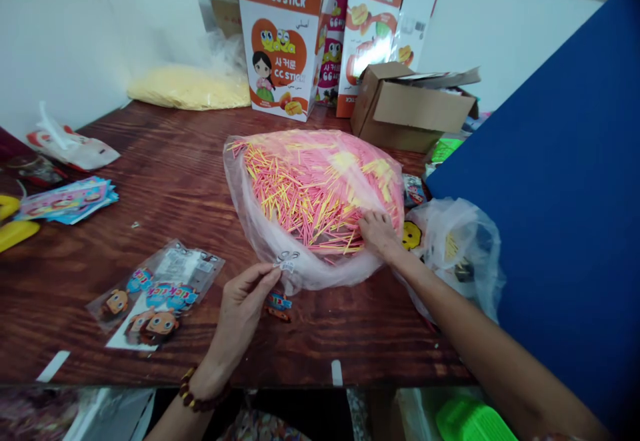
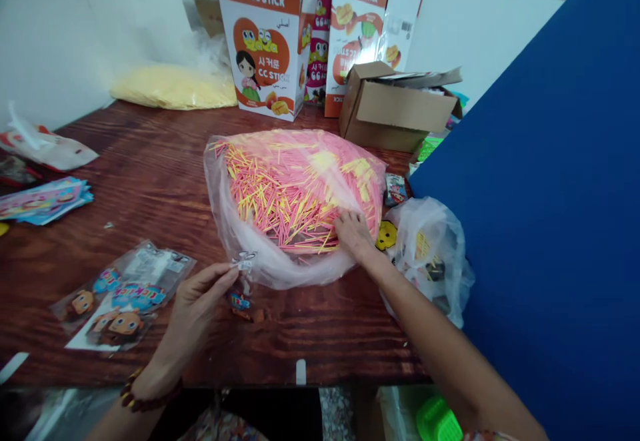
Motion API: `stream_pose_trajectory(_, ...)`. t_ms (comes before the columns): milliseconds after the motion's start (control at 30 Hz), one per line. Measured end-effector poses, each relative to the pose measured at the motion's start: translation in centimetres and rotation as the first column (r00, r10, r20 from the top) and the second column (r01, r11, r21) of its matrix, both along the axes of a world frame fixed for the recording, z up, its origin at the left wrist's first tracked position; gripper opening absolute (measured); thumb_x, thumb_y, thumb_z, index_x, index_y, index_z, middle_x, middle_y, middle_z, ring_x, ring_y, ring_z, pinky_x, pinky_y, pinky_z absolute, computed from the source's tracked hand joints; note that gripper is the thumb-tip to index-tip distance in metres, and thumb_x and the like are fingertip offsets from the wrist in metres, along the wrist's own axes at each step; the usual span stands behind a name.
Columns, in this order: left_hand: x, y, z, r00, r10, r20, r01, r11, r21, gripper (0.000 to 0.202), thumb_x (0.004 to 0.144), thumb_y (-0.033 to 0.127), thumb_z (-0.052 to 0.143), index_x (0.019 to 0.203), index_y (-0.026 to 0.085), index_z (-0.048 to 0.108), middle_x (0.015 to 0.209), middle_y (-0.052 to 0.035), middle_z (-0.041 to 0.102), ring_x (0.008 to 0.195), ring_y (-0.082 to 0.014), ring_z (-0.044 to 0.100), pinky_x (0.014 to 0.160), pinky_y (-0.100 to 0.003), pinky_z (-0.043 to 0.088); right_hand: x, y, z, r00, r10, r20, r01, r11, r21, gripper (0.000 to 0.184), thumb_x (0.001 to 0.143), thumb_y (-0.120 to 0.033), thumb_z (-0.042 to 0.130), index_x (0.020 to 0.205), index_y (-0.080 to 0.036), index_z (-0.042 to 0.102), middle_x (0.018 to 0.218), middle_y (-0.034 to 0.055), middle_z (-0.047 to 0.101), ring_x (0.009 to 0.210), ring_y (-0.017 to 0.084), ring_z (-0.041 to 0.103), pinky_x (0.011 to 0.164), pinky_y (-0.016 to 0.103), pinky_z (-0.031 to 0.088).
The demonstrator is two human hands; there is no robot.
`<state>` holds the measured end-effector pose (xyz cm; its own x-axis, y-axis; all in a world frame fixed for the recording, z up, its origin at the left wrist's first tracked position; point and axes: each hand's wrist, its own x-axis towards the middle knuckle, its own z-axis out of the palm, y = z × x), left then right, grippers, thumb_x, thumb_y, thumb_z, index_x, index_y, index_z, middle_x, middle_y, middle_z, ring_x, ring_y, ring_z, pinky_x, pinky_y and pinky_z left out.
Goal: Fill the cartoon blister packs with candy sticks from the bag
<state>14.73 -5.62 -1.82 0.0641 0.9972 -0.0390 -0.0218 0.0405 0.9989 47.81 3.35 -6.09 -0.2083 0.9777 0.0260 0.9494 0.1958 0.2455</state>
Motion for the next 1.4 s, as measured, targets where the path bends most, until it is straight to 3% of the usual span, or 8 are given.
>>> stream_pose_trajectory(133,-0.3,-0.4,-0.2,0.999,0.024,0.022,-0.024,0.999,-0.027,0.019,0.082,0.037,0.070,0.084,0.019,0.076,0.078,-0.0004,0.070,0.073,-0.0126,0.059,0.067,-0.019,0.048,-0.2,0.8,-0.6,0.939,-0.072,-0.336,0.080,0.997,0.011,0.018,0.091,-0.020,0.042,0.083,-0.018,0.058,0.084,0.0108,0.064,0.085,0.025,0.052,0.080,0.038,0.033)
stream_pose_trajectory(300,-0.1,-0.7,-0.2,0.999,0.040,0.037,-0.038,0.998,-0.057,0.020,0.081,0.038,0.072,0.083,0.018,0.076,0.076,-0.0003,0.069,0.071,-0.0124,0.057,0.065,-0.019,0.048,-1.9,1.6,-0.8,0.565,-0.058,-0.823,0.073,0.997,-0.021,0.024,0.088,-0.039,0.044,0.069,-0.024,0.040,0.067,-0.0008,0.052,0.066,0.017,0.044,0.064,0.030,0.034)
stream_pose_trajectory(367,-0.1,-0.8,-0.2,0.999,0.033,0.038,-0.030,0.998,-0.060,0.020,0.081,0.038,0.071,0.083,0.018,0.075,0.075,-0.0002,0.068,0.070,-0.0123,0.057,0.064,-0.019,0.047,-2.8,1.8,-0.8,0.456,-0.114,-0.883,0.085,0.993,-0.084,0.027,0.084,-0.042,0.046,0.067,-0.024,0.038,0.063,-0.0030,0.048,0.062,0.015,0.042,0.060,0.028,0.033)
stream_pose_trajectory(533,-0.6,-0.8,-0.4,0.999,0.025,0.034,-0.024,0.998,-0.051,0.020,0.083,0.038,0.070,0.085,0.018,0.076,0.075,-0.0001,0.068,0.071,-0.0124,0.057,0.065,-0.020,0.047,-4.7,2.2,-0.8,0.340,-0.253,-0.906,0.151,0.965,-0.213,0.027,0.077,-0.039,0.055,0.063,-0.024,0.039,0.056,-0.0054,0.047,0.056,0.013,0.042,0.056,0.027,0.034)
stream_pose_trajectory(633,-0.8,-0.8,-0.4,0.999,0.032,0.031,-0.030,0.998,-0.057,0.021,0.083,0.038,0.070,0.085,0.018,0.076,0.076,-0.0007,0.069,0.070,-0.0129,0.058,0.064,-0.020,0.048,-5.2,2.3,-0.7,0.162,-0.278,-0.947,0.160,0.954,-0.253,0.028,0.076,-0.044,0.058,0.066,-0.024,0.042,0.057,-0.0052,0.052,0.057,0.014,0.048,0.057,0.027,0.040)
stream_pose_trajectory(800,-0.7,-0.7,-0.1,0.998,0.047,0.046,-0.043,0.997,-0.068,0.020,0.082,0.037,0.071,0.085,0.018,0.076,0.075,-0.0009,0.069,0.069,-0.0125,0.057,0.063,-0.020,0.048,-6.6,1.0,-0.8,-0.144,-0.121,-0.982,0.097,0.986,-0.136,0.025,0.079,-0.047,0.061,0.083,-0.024,0.053,0.071,-0.0025,0.063,0.066,0.016,0.058,0.071,0.032,0.049)
stream_pose_trajectory(1167,-0.3,-0.8,-0.6,0.996,0.053,0.068,-0.046,0.994,-0.101,0.019,0.081,0.036,0.073,0.085,0.018,0.075,0.078,-0.0002,0.069,0.072,-0.0119,0.059,0.066,-0.020,0.049,-8.6,-2.0,-3.2,-0.263,-0.127,-0.956,0.091,0.984,-0.156,0.032,0.077,-0.037,0.065,0.104,-0.024,0.054,0.079,-0.0027,0.066,0.083,0.018,0.064,0.090,0.037,0.048)
stream_pose_trajectory(1400,0.1,-0.8,0.0,0.997,0.062,0.053,-0.057,0.994,-0.089,0.021,0.079,0.037,0.074,0.083,0.017,0.075,0.077,-0.0007,0.070,0.073,-0.0122,0.059,0.068,-0.020,0.049,-9.0,-1.7,-3.4,-0.154,-0.169,-0.974,0.071,0.981,-0.181,0.021,0.080,-0.041,0.059,0.090,-0.023,0.057,0.085,0.0019,0.070,0.089,0.021,0.066,0.091,0.039,0.048)
